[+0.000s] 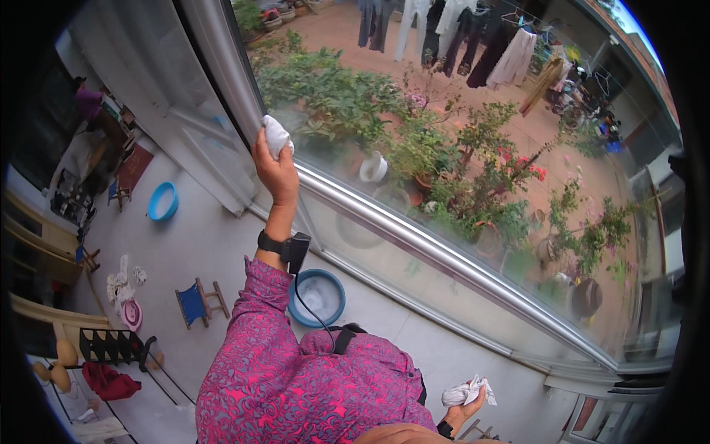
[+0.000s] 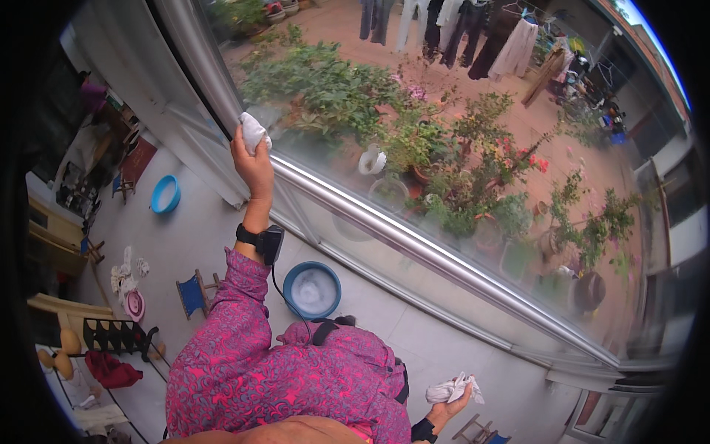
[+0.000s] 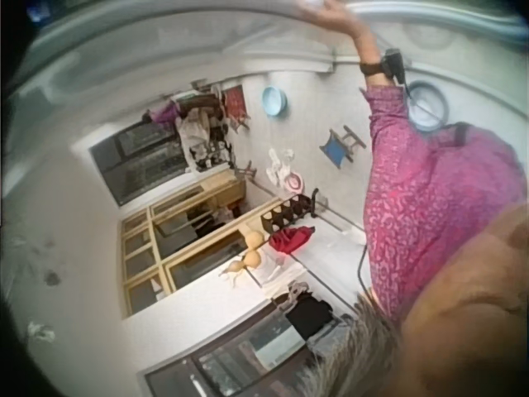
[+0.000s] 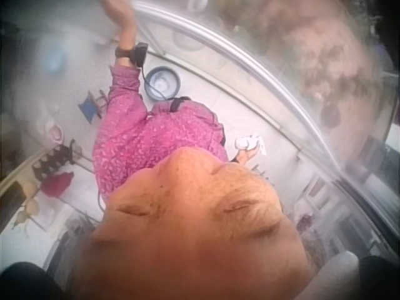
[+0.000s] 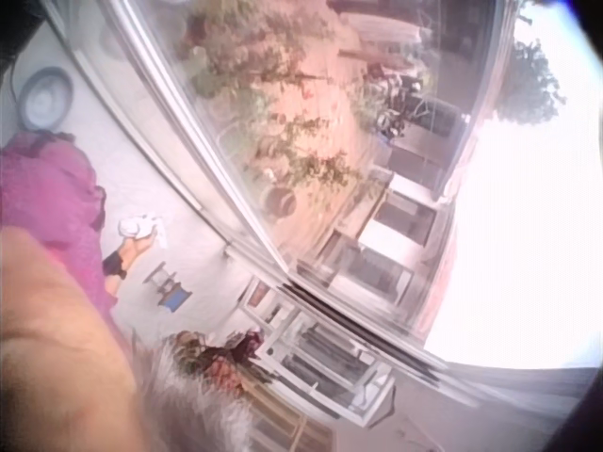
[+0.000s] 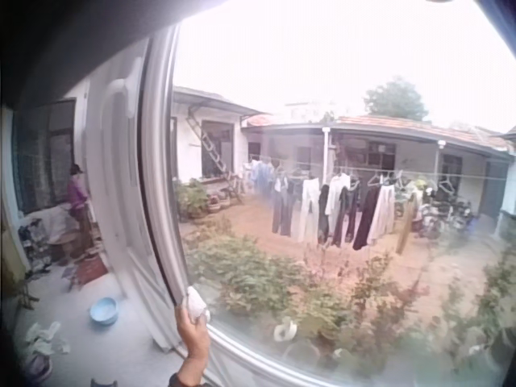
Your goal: The person wipes a large glass window with a white cloth, moving the cloth across the surface in repeated strokes. The person occasionally adjusts the cloth and continues wiping different sections of the window.
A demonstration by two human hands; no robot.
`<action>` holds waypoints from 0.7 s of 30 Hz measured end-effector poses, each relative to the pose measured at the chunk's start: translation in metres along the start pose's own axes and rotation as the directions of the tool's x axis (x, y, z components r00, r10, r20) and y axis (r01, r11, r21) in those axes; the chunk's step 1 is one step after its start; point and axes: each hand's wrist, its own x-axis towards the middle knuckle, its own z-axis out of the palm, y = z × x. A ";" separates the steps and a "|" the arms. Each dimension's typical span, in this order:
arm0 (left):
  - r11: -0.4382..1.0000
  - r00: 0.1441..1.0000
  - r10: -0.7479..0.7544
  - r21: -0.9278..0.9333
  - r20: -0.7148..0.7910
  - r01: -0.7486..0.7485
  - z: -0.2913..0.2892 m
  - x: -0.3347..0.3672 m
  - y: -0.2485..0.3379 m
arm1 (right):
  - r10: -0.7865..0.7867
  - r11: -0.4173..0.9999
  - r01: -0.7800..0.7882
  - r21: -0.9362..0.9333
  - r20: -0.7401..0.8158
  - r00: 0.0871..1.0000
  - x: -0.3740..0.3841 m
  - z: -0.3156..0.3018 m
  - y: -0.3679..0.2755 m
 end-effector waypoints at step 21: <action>0.982 0.980 0.184 -0.054 0.073 -0.180 -0.002 -0.003 0.069 | 0.075 0.997 -0.077 0.031 0.067 0.995 0.008 0.004 0.003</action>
